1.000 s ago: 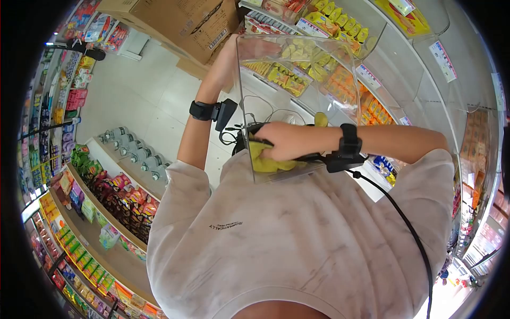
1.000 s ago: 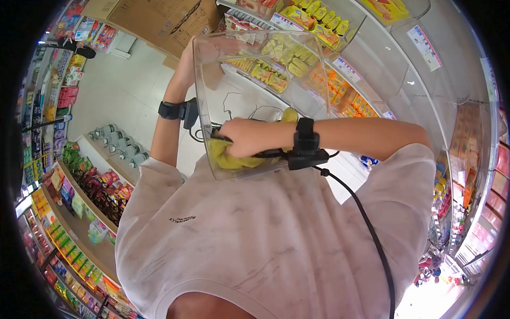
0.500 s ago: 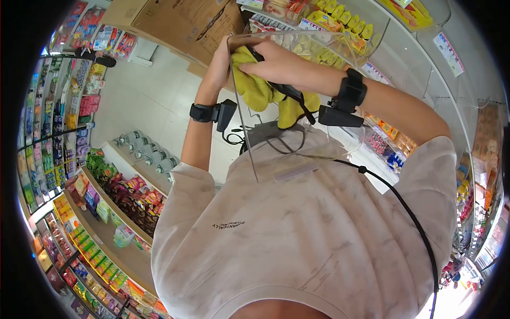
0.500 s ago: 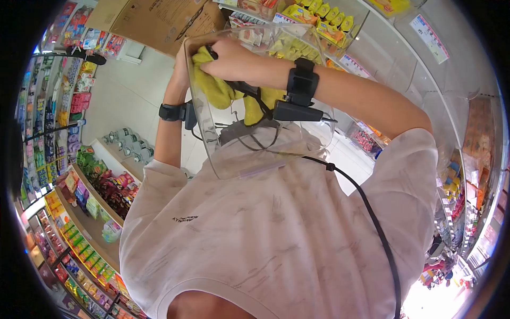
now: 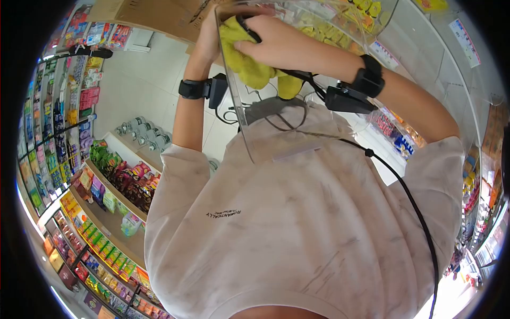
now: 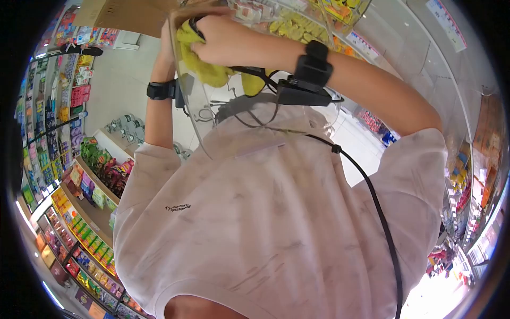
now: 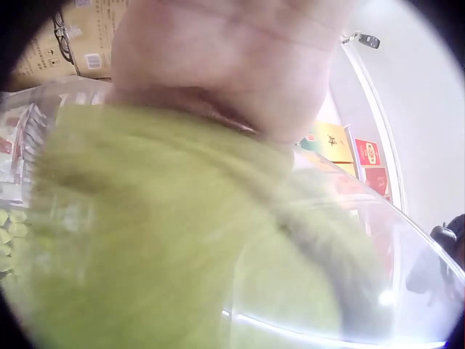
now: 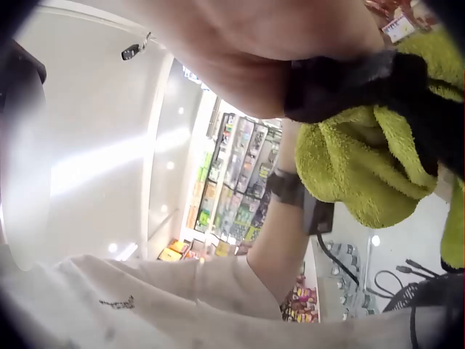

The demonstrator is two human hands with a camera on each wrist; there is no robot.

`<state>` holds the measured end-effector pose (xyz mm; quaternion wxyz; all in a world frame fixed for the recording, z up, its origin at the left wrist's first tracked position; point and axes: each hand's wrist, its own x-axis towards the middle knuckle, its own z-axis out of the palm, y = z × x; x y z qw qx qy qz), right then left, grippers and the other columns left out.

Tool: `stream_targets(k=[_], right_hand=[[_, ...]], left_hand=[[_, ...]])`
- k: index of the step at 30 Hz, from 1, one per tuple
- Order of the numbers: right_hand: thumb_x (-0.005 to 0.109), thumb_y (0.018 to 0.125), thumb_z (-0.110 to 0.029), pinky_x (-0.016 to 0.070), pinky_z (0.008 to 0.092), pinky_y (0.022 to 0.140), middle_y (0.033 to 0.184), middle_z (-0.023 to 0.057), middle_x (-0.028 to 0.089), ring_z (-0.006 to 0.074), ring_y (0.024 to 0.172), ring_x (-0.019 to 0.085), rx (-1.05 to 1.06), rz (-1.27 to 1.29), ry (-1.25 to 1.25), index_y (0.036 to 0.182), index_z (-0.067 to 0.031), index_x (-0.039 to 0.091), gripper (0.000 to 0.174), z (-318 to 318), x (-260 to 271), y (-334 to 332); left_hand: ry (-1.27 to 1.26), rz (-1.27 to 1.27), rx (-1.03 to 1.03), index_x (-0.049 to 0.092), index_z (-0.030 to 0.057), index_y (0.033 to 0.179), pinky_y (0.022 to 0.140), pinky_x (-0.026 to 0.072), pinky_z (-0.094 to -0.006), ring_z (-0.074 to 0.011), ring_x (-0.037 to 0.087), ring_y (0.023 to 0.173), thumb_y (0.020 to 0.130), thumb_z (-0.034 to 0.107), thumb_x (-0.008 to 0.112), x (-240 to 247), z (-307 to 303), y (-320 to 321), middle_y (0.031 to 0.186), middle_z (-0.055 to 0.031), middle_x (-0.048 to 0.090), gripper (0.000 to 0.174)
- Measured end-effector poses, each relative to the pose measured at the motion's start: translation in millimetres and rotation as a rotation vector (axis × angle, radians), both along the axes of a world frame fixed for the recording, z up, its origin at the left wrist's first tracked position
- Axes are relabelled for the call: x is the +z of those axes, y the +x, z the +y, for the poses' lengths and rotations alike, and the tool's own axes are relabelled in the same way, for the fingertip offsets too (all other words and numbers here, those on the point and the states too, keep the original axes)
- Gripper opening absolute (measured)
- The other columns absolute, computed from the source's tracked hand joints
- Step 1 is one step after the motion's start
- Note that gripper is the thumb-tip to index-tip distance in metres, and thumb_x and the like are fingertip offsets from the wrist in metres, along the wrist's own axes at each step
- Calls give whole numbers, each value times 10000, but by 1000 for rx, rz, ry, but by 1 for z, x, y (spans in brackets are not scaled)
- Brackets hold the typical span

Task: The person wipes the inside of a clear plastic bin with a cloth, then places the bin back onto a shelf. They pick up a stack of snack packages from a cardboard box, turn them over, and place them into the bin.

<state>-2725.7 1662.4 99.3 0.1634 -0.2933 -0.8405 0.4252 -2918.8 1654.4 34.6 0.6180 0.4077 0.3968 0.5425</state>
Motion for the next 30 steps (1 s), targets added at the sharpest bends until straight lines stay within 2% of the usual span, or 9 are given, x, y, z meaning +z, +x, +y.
stream_targets(k=[1,2,5,11,12,15,22,25,30], right_hand=[[647,931,-275,526,409,780,944,218,696,325,871,690,13,-40,6,1068,47,644,350,-7,-5,-2],[617,903,-228,542,476,821,953,269,692,405,947,688,18,-137,-33,1021,43,656,299,-16,-8,1],[620,897,-216,549,506,812,959,289,685,439,942,681,78,-226,-64,1012,57,657,299,-34,-30,-3],[627,937,-227,526,512,814,931,282,663,451,930,656,334,-393,-219,963,76,596,305,-58,-10,18],[634,936,-221,527,504,796,926,277,664,447,909,657,414,-355,-145,973,68,597,293,-62,-24,21],[642,934,-216,525,499,787,929,277,664,443,902,657,586,-429,-265,988,63,598,288,-71,-33,27],[654,919,-201,517,485,769,955,260,660,425,919,648,665,-646,-211,1072,47,599,296,-43,-28,64],[643,912,-187,524,473,781,959,260,654,423,923,648,588,-664,-132,1126,29,595,308,-9,-21,79],[626,859,-122,550,481,717,892,233,668,376,859,683,80,-188,307,1067,25,615,254,19,9,45]], left_hand=[[10,-14,-37,564,-19,1302,988,508,-382,-256,642,1116,1059,427,371,-5,0,-1,1252,-157,645,544],[21,-21,-71,559,-26,1305,995,502,-384,-262,638,1123,1054,438,371,-9,2,-3,1258,-163,641,560],[33,-36,-121,545,-46,1314,1015,485,-390,-278,627,1144,1040,470,370,-14,6,-8,1275,-180,630,611],[50,-58,-169,516,-88,1331,1056,449,-402,-311,605,1187,1011,535,367,-19,12,-13,1308,-213,608,715],[55,-58,-176,511,-95,1334,1063,443,-404,-316,601,1194,1007,546,367,-19,13,-14,1314,-218,604,733],[70,-60,-200,497,-115,1343,1083,425,-410,-333,590,1215,992,578,366,-21,13,-15,1331,-235,593,788],[107,-68,-266,463,-164,1363,1130,384,-424,-371,564,1265,959,653,363,-24,17,-15,1370,-274,568,916],[120,-89,-346,449,-184,1371,1150,366,-430,-388,553,1286,945,685,362,-22,23,-14,1387,-291,557,972],[93,-47,-244,468,-198,1345,1140,380,-431,-383,566,1271,971,639,344,-22,22,-15,1374,-294,565,925]])
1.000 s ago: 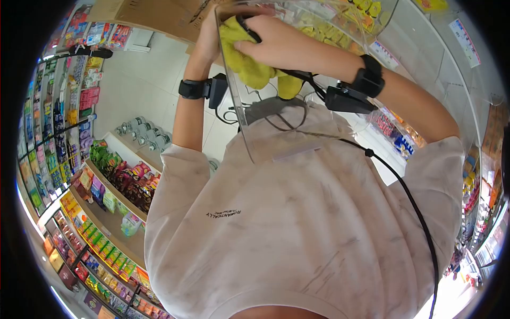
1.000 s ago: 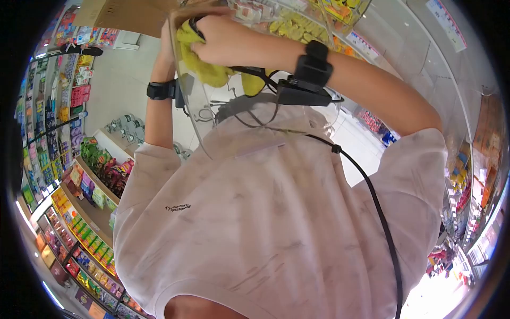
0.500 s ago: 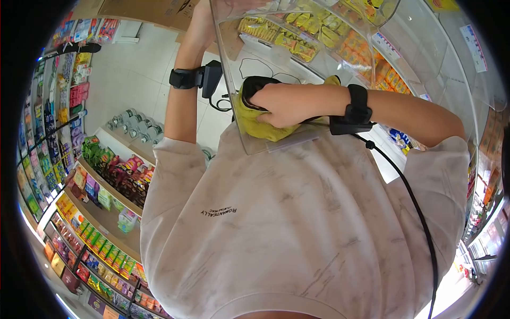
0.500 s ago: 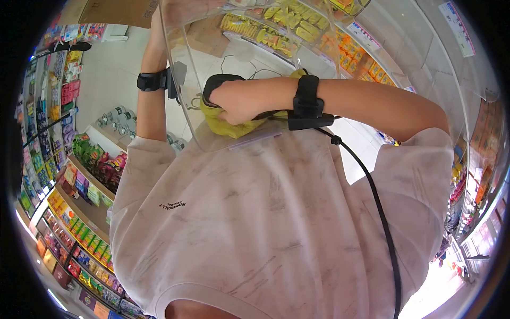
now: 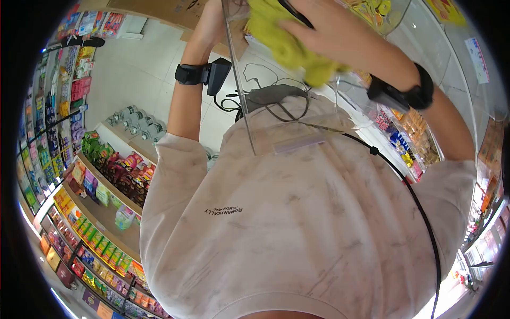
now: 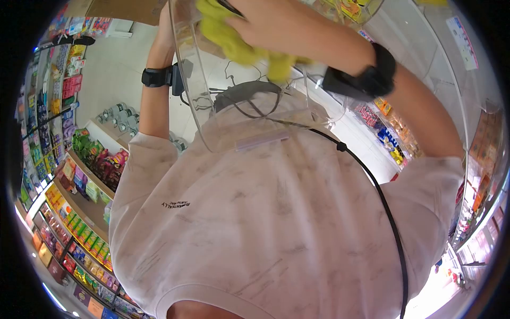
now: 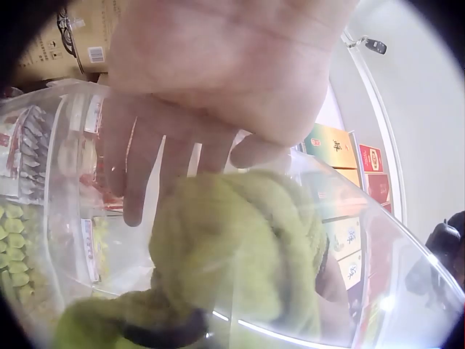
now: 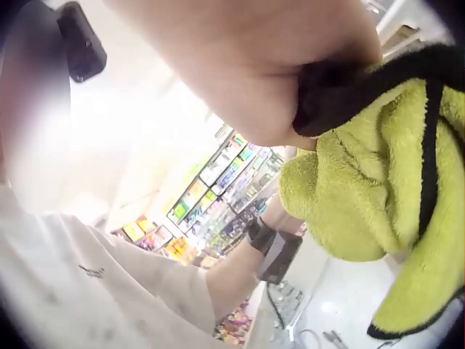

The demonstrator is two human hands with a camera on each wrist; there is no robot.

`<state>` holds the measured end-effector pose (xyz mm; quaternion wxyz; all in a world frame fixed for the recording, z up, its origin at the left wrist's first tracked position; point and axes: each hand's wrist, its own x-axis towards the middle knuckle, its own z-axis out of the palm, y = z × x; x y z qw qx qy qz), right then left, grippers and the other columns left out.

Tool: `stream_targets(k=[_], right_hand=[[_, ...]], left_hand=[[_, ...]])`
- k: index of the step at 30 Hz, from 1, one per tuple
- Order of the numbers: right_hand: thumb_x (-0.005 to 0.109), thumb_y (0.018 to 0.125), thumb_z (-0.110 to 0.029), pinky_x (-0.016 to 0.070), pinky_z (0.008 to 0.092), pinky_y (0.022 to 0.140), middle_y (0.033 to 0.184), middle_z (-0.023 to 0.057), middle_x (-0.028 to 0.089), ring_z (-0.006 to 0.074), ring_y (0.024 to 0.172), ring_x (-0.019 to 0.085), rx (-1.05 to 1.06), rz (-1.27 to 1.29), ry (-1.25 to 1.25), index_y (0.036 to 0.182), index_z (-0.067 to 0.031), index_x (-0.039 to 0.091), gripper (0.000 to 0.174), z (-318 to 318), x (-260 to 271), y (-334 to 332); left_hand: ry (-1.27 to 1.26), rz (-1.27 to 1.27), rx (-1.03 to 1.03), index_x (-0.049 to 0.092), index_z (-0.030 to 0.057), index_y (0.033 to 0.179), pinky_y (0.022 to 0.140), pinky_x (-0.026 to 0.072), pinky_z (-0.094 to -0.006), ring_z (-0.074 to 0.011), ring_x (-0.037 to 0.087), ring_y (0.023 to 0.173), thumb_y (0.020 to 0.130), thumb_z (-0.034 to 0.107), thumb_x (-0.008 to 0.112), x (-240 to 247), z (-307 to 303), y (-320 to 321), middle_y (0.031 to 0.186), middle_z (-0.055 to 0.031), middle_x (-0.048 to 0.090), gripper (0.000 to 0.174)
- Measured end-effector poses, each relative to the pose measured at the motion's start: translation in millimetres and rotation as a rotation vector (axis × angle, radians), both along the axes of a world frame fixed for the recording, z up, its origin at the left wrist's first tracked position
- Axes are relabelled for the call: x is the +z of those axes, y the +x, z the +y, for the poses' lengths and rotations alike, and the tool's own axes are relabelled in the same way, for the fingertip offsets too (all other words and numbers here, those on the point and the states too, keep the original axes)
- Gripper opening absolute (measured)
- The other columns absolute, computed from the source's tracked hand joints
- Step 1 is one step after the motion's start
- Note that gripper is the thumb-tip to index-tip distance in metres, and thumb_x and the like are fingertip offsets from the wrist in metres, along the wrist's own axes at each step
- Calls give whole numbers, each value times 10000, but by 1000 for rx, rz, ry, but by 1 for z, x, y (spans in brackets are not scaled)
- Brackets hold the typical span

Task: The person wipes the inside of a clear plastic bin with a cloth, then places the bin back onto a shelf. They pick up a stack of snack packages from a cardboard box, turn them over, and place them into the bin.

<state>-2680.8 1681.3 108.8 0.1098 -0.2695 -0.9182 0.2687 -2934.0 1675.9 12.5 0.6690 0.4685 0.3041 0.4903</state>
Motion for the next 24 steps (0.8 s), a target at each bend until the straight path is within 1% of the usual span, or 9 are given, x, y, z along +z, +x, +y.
stream_targets(k=[1,3,6,9,10,14,17,20,24], right_hand=[[626,848,-111,556,485,701,877,225,674,367,848,692,-23,35,42,1053,23,624,244,0,0,-12],[617,845,-93,565,488,689,878,202,684,368,842,699,53,-83,-65,1035,14,642,219,-2,-15,-35],[618,817,-54,551,466,798,1027,200,638,371,917,670,190,-133,100,1007,19,636,205,-36,-50,-39],[621,772,-22,555,462,816,1082,152,628,364,973,656,408,-252,63,994,-7,659,227,-43,-63,-31],[624,756,-29,548,460,811,1110,120,619,343,1009,634,419,-165,55,1004,-20,671,252,-58,-65,-22],[651,753,-60,527,432,801,1026,97,630,306,989,610,578,-300,-163,994,-51,691,245,-95,-67,-12],[689,747,-107,501,406,794,1003,74,637,280,991,598,607,-183,-44,981,-60,697,239,-103,-71,-1],[712,739,-148,474,399,789,999,52,641,263,991,586,682,-306,61,955,-72,702,229,-92,-57,18],[713,725,-124,466,415,796,990,48,642,269,980,581,686,-538,-40,919,-75,697,201,-69,-50,60]], left_hand=[[-5,0,-7,469,-198,1343,1139,382,-431,-382,567,1270,973,637,342,1,-1,2,1373,-294,566,922],[-11,1,-18,473,-198,1341,1137,384,-431,-381,569,1267,976,634,339,1,-2,6,1371,-293,567,918],[-21,8,-28,478,-197,1337,1134,388,-432,-380,573,1263,980,628,334,0,-6,8,1368,-292,570,911],[-33,9,-18,482,-197,1333,1131,392,-432,-379,576,1259,985,623,329,1,-6,7,1366,-291,573,904],[-33,13,-11,484,-197,1332,1130,394,-432,-379,577,1257,986,621,327,0,-7,6,1365,-291,573,901],[-31,7,0,491,-196,1326,1126,399,-432,-377,582,1252,992,614,321,-2,-14,6,1361,-289,577,893],[-29,4,8,495,-195,1322,1124,403,-432,-376,585,1248,997,609,316,-3,-14,4,1358,-289,579,886],[-20,12,19,500,-195,1319,1121,407,-432,-375,588,1243,1001,604,311,-4,-17,3,1355,-288,582,880],[-8,28,27,507,-194,1313,1117,412,-433,-374,593,1238,1008,597,305,-2,-17,2,1351,-286,585,872]])
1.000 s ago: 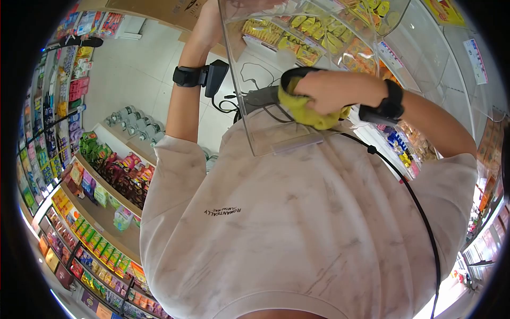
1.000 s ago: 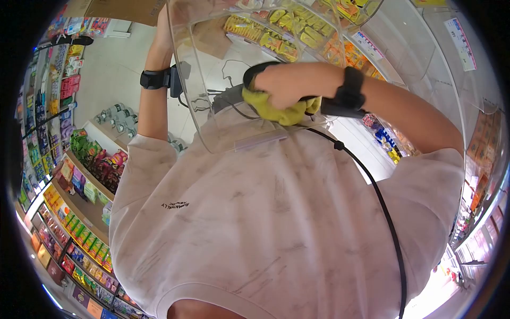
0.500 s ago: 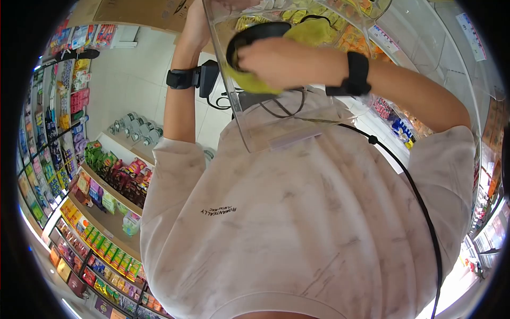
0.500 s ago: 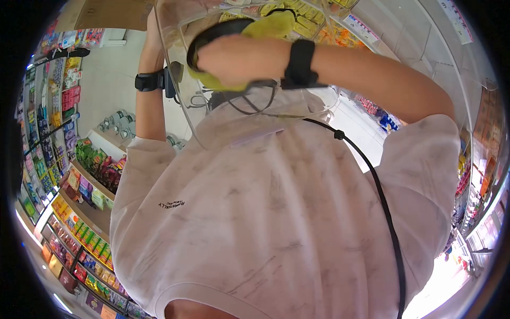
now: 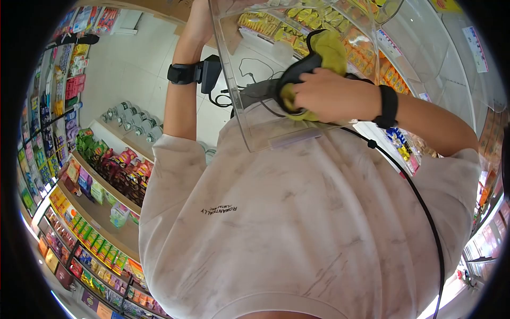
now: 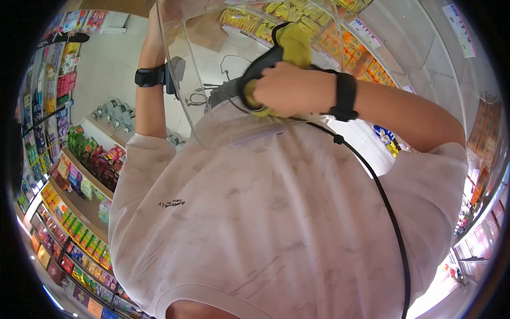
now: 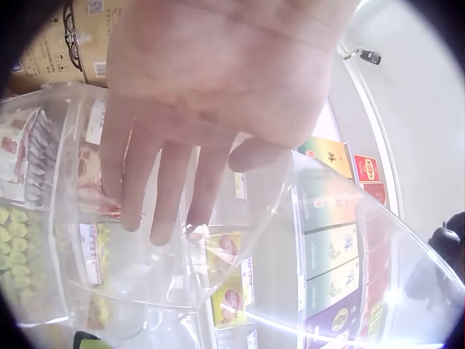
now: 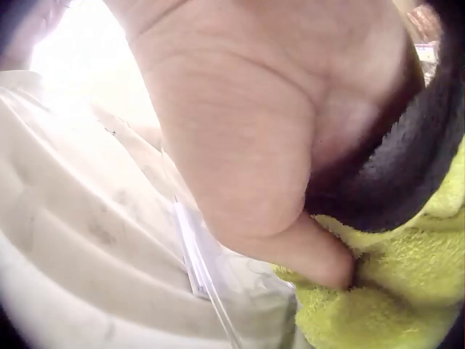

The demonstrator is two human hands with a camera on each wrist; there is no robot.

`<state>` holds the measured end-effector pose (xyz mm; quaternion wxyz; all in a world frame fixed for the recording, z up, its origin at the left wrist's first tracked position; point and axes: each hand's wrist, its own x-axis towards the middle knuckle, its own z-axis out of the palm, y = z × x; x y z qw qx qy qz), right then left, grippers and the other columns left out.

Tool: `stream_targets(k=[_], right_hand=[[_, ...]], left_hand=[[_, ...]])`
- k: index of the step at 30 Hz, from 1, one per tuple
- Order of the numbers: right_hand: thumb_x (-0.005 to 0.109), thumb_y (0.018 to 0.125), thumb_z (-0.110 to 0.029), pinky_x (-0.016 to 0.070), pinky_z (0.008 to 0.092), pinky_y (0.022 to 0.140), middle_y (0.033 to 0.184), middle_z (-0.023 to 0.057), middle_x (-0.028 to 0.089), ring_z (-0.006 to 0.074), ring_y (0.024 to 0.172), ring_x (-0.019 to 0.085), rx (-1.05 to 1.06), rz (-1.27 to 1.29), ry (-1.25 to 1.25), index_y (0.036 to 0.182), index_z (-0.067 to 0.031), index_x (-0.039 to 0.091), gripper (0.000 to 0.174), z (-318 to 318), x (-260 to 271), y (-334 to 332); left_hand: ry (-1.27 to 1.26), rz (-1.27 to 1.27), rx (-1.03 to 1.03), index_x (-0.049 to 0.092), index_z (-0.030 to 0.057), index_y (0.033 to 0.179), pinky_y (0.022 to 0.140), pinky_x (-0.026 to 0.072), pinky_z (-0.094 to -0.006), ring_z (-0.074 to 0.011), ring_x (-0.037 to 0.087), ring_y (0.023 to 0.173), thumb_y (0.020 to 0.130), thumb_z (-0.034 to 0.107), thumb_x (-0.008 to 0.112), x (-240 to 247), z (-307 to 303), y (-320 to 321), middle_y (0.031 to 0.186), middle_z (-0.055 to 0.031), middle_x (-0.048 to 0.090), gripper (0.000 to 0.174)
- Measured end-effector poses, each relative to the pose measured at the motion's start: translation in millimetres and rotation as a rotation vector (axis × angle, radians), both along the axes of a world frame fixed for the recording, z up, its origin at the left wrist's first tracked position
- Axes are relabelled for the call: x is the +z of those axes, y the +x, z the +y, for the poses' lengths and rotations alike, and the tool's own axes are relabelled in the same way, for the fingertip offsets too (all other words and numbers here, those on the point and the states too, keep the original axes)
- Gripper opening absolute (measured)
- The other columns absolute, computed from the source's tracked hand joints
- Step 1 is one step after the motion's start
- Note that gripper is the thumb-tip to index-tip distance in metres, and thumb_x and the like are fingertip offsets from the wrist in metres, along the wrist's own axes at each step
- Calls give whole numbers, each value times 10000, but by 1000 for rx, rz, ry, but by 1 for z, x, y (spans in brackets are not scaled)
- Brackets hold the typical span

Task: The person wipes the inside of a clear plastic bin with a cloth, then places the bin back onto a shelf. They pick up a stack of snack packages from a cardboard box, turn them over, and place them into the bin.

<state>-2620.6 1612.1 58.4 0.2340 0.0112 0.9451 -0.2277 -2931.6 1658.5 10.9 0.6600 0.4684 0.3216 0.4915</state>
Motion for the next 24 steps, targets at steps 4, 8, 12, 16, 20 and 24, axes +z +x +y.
stream_targets(k=[4,8,12,16,20,24], right_hand=[[684,720,-63,482,442,795,998,92,638,318,975,598,-104,-102,-45,927,-49,681,208,16,2,14],[622,747,-25,546,490,741,940,204,671,393,904,669,-374,476,4,927,3,664,186,26,37,-29],[642,782,-32,520,441,848,1039,134,605,350,1011,604,-367,593,171,1084,-26,656,302,31,32,-72],[653,775,-63,520,445,850,1041,122,598,345,1004,605,-266,309,33,1073,-34,669,301,5,0,-66],[654,776,-101,516,450,850,1044,124,588,343,1000,594,-133,139,-239,1055,-35,676,288,-31,-2,-55],[631,800,-90,509,448,843,1026,111,582,318,1023,568,-133,136,-351,1083,-52,672,289,-21,6,-28]], left_hand=[[25,-37,-37,510,-184,1315,1113,418,-435,-376,594,1234,1021,572,303,3,-1,8,1343,-284,591,837],[4,-29,-31,510,-175,1319,1111,420,-435,-376,595,1233,1030,558,303,4,-2,11,1339,-283,594,814],[-23,-36,-19,509,-165,1324,1108,423,-436,-376,595,1232,1038,544,303,3,-2,13,1336,-282,596,791],[-55,-68,26,508,-156,1328,1106,426,-436,-375,595,1230,1047,530,303,-2,-3,12,1332,-281,599,769],[-92,-116,99,507,-146,1333,1103,429,-437,-375,596,1229,1055,515,303,-12,-1,4,1329,-280,601,746],[-62,-123,116,529,-96,1325,1079,442,-421,-333,603,1206,1068,480,324,-15,-3,-2,1309,-233,617,663]])
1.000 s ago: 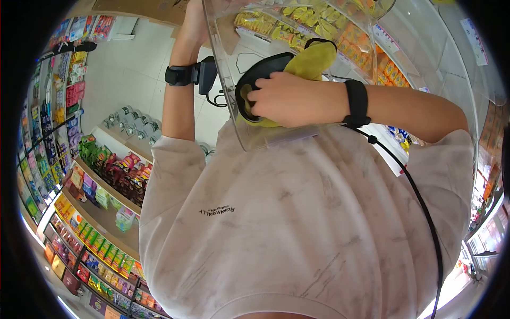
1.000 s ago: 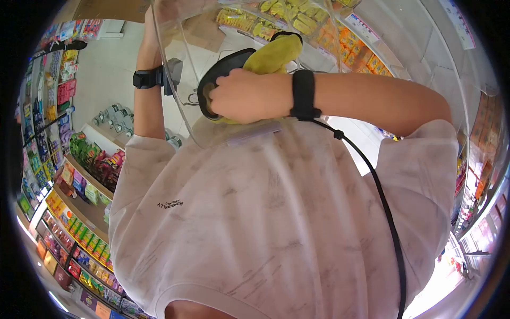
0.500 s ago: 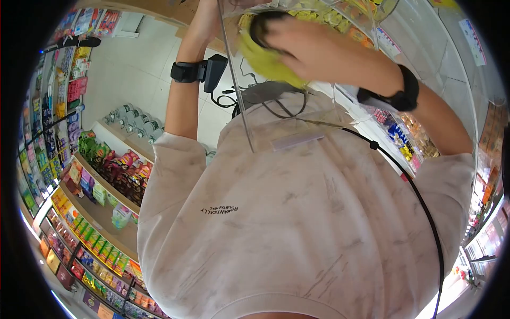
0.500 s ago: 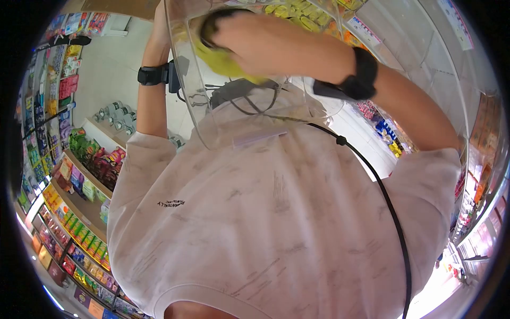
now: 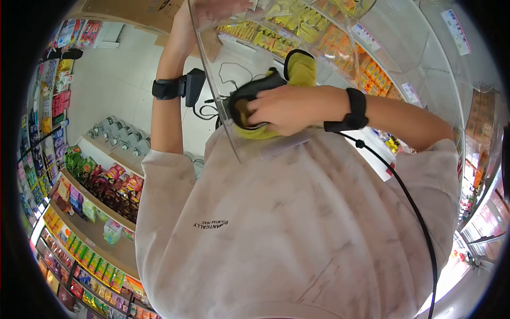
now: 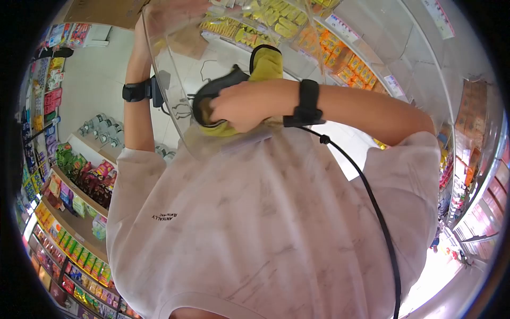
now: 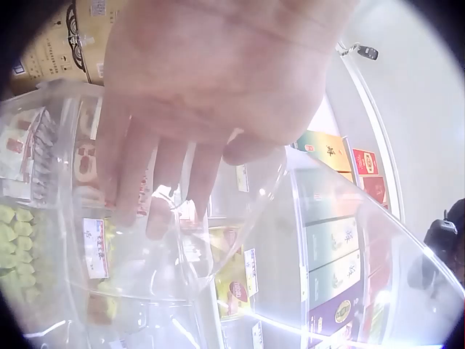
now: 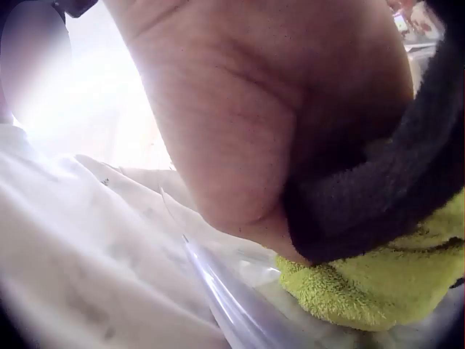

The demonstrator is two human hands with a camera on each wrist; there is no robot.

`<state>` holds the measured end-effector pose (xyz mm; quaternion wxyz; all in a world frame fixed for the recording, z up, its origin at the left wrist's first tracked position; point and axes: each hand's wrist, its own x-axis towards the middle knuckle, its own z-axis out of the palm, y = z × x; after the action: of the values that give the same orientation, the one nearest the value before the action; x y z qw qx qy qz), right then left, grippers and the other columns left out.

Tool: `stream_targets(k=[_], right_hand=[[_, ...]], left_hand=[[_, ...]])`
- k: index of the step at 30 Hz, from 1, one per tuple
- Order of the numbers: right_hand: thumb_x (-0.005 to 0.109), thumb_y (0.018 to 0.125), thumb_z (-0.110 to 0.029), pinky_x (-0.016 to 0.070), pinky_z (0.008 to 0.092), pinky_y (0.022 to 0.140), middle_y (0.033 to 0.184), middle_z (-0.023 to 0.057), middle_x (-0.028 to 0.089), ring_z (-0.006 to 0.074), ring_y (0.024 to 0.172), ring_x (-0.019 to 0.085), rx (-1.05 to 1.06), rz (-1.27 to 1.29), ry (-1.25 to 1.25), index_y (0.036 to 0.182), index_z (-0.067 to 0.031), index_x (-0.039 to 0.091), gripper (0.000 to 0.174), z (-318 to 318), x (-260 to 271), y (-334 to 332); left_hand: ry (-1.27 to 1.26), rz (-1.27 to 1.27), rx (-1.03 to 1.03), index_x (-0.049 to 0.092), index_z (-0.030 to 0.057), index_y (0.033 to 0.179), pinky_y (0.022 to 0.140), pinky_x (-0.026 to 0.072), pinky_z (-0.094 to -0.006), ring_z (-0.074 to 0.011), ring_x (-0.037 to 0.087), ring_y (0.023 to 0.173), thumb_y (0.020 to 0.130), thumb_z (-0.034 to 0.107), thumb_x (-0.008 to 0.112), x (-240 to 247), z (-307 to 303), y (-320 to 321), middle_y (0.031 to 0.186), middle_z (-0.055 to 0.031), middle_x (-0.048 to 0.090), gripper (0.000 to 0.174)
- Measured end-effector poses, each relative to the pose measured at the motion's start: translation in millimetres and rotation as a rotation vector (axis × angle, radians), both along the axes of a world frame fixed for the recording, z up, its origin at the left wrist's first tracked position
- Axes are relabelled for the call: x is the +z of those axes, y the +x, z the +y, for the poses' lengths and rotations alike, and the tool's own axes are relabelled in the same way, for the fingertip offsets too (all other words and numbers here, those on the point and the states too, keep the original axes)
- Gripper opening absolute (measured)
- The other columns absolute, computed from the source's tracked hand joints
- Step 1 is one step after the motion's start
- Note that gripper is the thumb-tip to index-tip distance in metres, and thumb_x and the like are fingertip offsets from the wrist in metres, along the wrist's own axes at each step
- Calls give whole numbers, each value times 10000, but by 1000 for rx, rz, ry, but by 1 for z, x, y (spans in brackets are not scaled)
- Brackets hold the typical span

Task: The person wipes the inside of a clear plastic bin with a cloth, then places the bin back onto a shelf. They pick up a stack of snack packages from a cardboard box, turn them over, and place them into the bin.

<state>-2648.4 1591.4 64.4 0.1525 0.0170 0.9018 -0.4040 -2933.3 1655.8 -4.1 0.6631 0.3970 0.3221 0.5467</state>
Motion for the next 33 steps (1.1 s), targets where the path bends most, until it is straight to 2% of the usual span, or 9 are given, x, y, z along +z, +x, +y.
stream_targets(k=[6,13,14,17,18,20,25,30,33], right_hand=[[656,781,-92,508,446,768,995,102,627,307,982,619,-3,-180,301,1021,-78,693,244,39,15,70],[637,783,-84,450,361,803,954,38,607,236,961,574,-106,429,693,965,-115,681,190,59,80,-27],[648,768,-72,452,361,831,977,43,605,238,988,568,-49,397,705,1008,-112,681,246,62,81,-38],[675,737,-54,458,360,895,1027,52,604,243,1047,560,63,329,719,1092,-106,681,359,84,72,-52],[680,736,-60,462,360,904,1033,53,607,243,1052,562,68,332,719,1090,-108,682,357,99,56,-50],[707,711,-61,473,356,921,1074,50,618,238,1081,572,109,309,743,1100,-121,684,393,109,57,-49],[714,694,-29,474,345,917,1136,47,622,224,1110,570,50,-4,953,1132,-122,679,449,131,58,4],[706,683,-9,504,372,819,1027,65,622,255,1045,561,-83,-17,861,1038,-62,690,360,118,66,24],[679,699,-20,514,397,797,1005,85,622,280,1030,558,-59,-123,734,1016,-38,692,318,100,42,50]], left_hand=[[-83,264,279,594,-32,1265,1017,436,-352,-200,584,1113,1083,450,359,36,-18,29,1236,-102,646,566],[-69,286,282,579,5,1309,1034,430,-313,-176,607,1139,1083,412,347,33,-8,33,1245,-84,663,520],[80,236,67,636,-81,1231,1056,433,-351,-233,618,1111,1082,419,257,32,-1,31,1222,-138,677,645],[2,266,112,647,-83,1225,1089,421,-363,-245,625,1143,1073,434,216,23,4,30,1251,-152,677,690],[38,219,66,653,-22,1231,1057,411,-306,-176,606,1159,1081,383,312,33,1,29,1246,-106,689,551],[41,327,96,635,-27,1255,1062,407,-306,-180,609,1153,1082,379,313,78,-15,37,1252,-102,687,546],[-1,506,449,642,-31,1247,1057,414,-313,-218,621,1136,1077,398,355,56,-17,39,1252,-121,678,544],[-25,486,156,524,-7,1375,1114,332,-311,-188,481,1283,1072,425,387,82,-22,28,1413,-103,535,545],[-36,465,317,553,8,1303,1031,382,-295,-151,517,1169,1069,401,416,50,-10,35,1276,-64,574,478]])
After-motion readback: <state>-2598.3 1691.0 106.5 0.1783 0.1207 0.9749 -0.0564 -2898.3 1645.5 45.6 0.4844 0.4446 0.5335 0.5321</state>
